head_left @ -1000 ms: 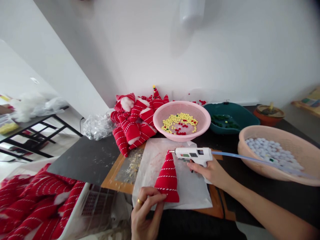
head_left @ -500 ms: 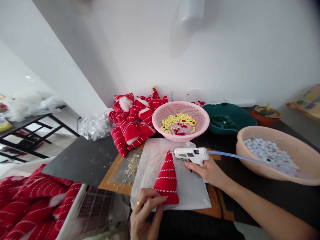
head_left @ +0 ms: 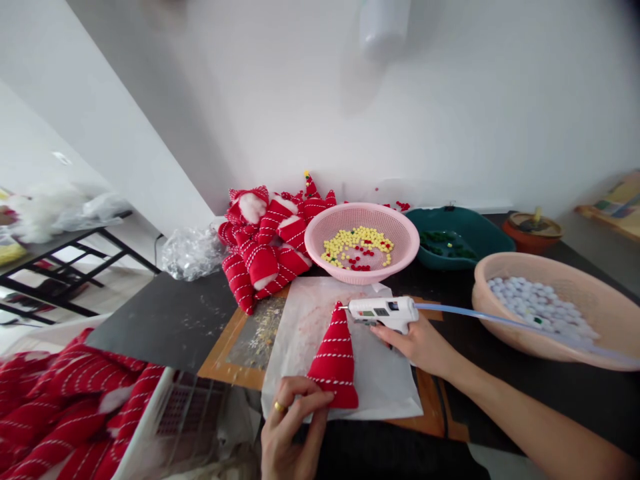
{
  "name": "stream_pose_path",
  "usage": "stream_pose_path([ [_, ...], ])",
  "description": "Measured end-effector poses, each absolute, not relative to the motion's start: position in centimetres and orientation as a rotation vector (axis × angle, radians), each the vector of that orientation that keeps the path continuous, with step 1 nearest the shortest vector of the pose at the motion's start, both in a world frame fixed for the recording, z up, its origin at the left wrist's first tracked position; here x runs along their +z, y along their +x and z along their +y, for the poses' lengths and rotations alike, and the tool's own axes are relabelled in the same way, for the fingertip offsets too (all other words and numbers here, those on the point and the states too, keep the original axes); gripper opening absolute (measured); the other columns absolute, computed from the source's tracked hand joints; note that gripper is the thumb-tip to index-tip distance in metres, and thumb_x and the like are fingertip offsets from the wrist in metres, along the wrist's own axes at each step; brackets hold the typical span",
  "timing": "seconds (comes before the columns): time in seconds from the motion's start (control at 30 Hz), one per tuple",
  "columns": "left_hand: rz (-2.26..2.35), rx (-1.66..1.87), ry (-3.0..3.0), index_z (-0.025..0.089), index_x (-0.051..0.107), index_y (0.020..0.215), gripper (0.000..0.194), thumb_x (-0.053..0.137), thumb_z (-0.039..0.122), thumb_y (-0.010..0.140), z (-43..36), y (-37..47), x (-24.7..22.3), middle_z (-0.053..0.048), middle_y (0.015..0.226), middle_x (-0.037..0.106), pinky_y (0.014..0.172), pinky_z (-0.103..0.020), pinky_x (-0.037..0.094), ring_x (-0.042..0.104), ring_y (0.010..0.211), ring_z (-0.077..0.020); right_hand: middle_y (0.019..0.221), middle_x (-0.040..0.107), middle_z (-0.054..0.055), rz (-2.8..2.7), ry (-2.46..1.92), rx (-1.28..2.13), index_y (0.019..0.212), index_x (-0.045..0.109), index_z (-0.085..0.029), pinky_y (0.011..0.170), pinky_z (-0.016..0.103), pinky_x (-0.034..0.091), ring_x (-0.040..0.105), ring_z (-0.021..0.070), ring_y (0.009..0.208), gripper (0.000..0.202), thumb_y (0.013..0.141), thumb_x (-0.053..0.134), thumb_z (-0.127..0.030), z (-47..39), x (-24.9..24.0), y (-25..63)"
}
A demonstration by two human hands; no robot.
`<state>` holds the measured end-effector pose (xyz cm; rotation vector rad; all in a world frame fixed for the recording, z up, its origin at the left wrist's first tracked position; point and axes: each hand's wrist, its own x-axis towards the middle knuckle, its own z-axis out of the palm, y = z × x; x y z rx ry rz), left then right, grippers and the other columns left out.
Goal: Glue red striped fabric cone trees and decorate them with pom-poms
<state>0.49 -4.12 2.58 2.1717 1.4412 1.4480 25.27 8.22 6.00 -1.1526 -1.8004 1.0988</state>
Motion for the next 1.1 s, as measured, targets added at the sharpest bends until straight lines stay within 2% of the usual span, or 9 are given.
stream_pose_path([
  [0.13, 1.453, 1.456, 2.166, 0.024, 0.072, 0.101, 0.023, 0.062, 0.006, 0.09, -4.08, 0.55, 2.7, -0.004, 0.093, 0.065, 0.075, -0.026, 0.054, 0.066, 0.086, -0.0158, 0.087, 0.074, 0.006, -1.798, -1.173, 1.097, 0.102, 0.072, -0.02, 0.095, 0.044, 0.052, 0.069, 0.029, 0.099, 0.022, 0.089, 0.065, -0.037, 8.15, 5.9, 25.27],
  [0.37, 1.463, 1.449, 2.163, 0.024, 0.072, 0.101, 0.023, 0.062, 0.007, 0.09, -4.14, 0.52, 2.77, -0.005, 0.093, 0.066, 0.075, -0.026, 0.055, 0.066, 0.086, -0.0164, 0.083, 0.073, 0.006, -1.806, -1.182, 1.106, 0.104, 0.071, -0.02, 0.095, 0.045, 0.053, 0.07, 0.0299, 0.098, 0.024, 0.09, 0.064, -0.038, 8.13, 5.8, 25.42],
  [0.53, 1.477, 1.442, 2.154, 0.024, 0.073, 0.1, 0.022, 0.063, 0.007, 0.09, -4.23, 0.5, 2.66, -0.004, 0.092, 0.066, 0.075, -0.025, 0.054, 0.067, 0.085, -0.016, 0.103, 0.077, 0.009, -1.786, -1.187, 1.133, 0.114, 0.07, -0.02, 0.097, 0.044, 0.053, 0.07, 0.0298, 0.103, 0.03, 0.09, 0.065, -0.037, 8.05, 5.83, 25.5],
  [0.67, 1.482, 1.44, 2.162, 0.024, 0.073, 0.101, 0.022, 0.063, 0.008, 0.09, -4.27, 0.47, 2.6, -0.005, 0.093, 0.066, 0.076, -0.025, 0.054, 0.066, 0.086, -0.016, 0.114, 0.076, 0.009, -1.778, -1.157, 1.127, 0.114, 0.071, -0.02, 0.1, 0.043, 0.051, 0.069, 0.0289, 0.109, 0.029, 0.089, 0.066, -0.035, 8.05, 5.82, 25.51],
  [0.83, 1.48, 1.452, 2.152, 0.024, 0.073, 0.101, 0.022, 0.063, 0.009, 0.09, -4.07, 0.53, 2.7, -0.005, 0.093, 0.066, 0.075, -0.025, 0.055, 0.067, 0.085, -0.0165, 0.093, 0.076, 0.006, -1.777, -1.201, 1.131, 0.11, 0.071, -0.02, 0.09, 0.041, 0.055, 0.07, 0.0277, 0.095, 0.029, 0.088, 0.067, -0.037, 7.99, 6.13, 25.65],
  [1.0, 1.513, 1.467, 2.09, 0.024, 0.075, 0.098, 0.019, 0.063, 0.01, 0.09, -4.1, 0.54, 2.75, -0.004, 0.092, 0.068, 0.075, -0.024, 0.054, 0.068, 0.085, -0.0162, 0.076, 0.072, 0.003, -1.775, -1.208, 1.221, 0.102, 0.071, -0.02, 0.069, 0.035, 0.054, 0.066, 0.0227, 0.072, 0.025, 0.087, 0.067, -0.04, 7.81, 6.03, 25.88],
  [1.1, 1.532, 1.479, 2.062, 0.024, 0.075, 0.098, 0.018, 0.063, 0.012, 0.091, -4.1, 0.41, 2.55, -0.004, 0.094, 0.069, 0.076, -0.024, 0.055, 0.069, 0.086, -0.0163, 0.071, 0.069, 0.001, -1.752, -1.201, 1.249, 0.097, 0.07, -0.021, 0.067, 0.034, 0.052, 0.064, 0.0213, 0.067, 0.023, 0.087, 0.068, -0.041, 7.68, 6.05, 25.8],
])
